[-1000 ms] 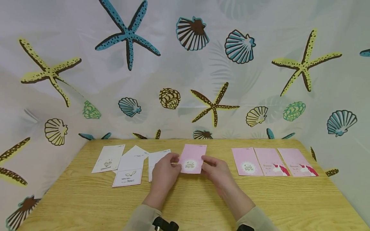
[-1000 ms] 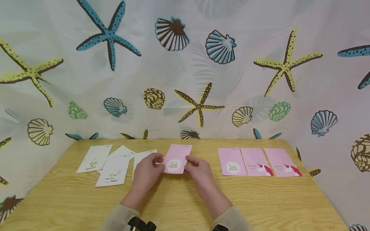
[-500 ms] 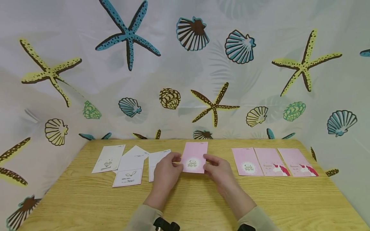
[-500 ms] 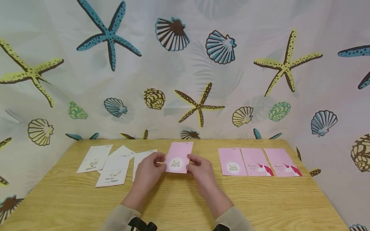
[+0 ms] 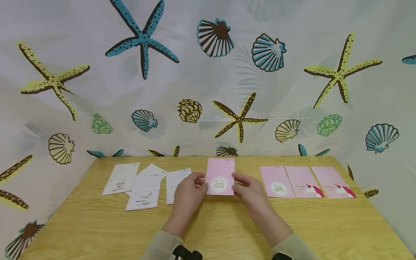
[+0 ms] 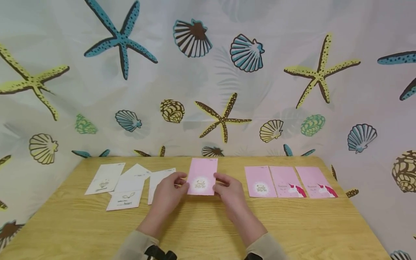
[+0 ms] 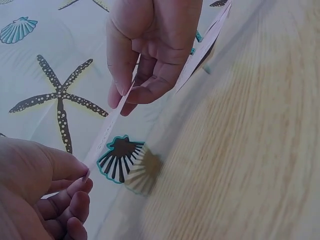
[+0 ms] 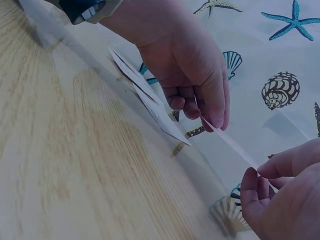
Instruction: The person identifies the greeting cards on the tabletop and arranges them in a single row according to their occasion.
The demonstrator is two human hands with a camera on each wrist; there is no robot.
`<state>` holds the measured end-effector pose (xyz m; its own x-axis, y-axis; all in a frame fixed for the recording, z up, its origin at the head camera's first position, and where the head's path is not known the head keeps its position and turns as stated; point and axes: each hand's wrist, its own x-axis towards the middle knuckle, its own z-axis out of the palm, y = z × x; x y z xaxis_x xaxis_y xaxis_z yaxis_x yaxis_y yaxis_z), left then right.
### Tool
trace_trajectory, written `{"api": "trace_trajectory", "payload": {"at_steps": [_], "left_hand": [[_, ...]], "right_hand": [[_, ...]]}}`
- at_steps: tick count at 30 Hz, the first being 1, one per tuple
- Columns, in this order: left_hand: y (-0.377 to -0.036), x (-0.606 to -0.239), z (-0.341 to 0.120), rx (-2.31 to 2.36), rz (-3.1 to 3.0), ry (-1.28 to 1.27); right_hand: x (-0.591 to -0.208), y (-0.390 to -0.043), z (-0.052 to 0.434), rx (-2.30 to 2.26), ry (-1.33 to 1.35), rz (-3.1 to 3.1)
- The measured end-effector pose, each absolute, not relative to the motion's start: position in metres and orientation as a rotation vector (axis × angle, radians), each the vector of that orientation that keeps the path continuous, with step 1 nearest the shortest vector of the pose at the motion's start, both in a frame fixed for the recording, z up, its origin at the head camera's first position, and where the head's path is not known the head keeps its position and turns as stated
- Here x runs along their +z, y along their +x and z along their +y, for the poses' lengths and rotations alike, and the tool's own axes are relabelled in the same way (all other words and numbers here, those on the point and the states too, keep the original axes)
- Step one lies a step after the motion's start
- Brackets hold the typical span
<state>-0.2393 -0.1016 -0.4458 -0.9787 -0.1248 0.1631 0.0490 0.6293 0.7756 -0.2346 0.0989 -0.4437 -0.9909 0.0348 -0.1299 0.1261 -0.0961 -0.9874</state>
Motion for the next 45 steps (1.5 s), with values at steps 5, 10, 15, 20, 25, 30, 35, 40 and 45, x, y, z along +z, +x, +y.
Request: {"api": "trace_trajectory", "payload": {"at_steps": [5,10,15,20,25,30,35,40,45], "left_hand": [[-0.239,-0.441,-0.094,-1.279,-2.668,0.069],[-0.240,-0.439,-0.081,-1.256,-2.676,0.019],[-0.241,-0.439,-0.065,-1.241,-2.673,-0.025],[-0.241,-0.442,-0.051,-1.243,-2.682,-0.050],[-0.242,-0.445,-0.040,-1.233,-2.678,-0.079],[-0.243,-0.448,-0.029,-1.213,-2.690,-0.096],[-0.243,-0.448,-0.019,-1.227,-2.728,-0.072],[-0.244,-0.450,-0.015,-1.237,-2.749,-0.065],[-0.248,-0.452,-0.012,-1.209,-2.777,-0.051]], "right_hand": [[-0.441,-0.236,0.108,-2.278,0.170,2.113],[-0.440,-0.235,0.120,-2.246,0.196,2.179],[-0.439,-0.234,0.134,-2.203,0.222,2.262],[-0.439,-0.234,0.146,-2.148,0.243,2.359],[-0.439,-0.234,0.156,-2.091,0.263,2.440],[-0.440,-0.234,0.165,-2.016,0.284,2.521],[-0.442,-0.234,0.173,-1.919,0.292,2.589],[-0.443,-0.234,0.177,-1.850,0.283,2.634],[-0.444,-0.235,0.180,-1.831,0.224,2.632]]}}
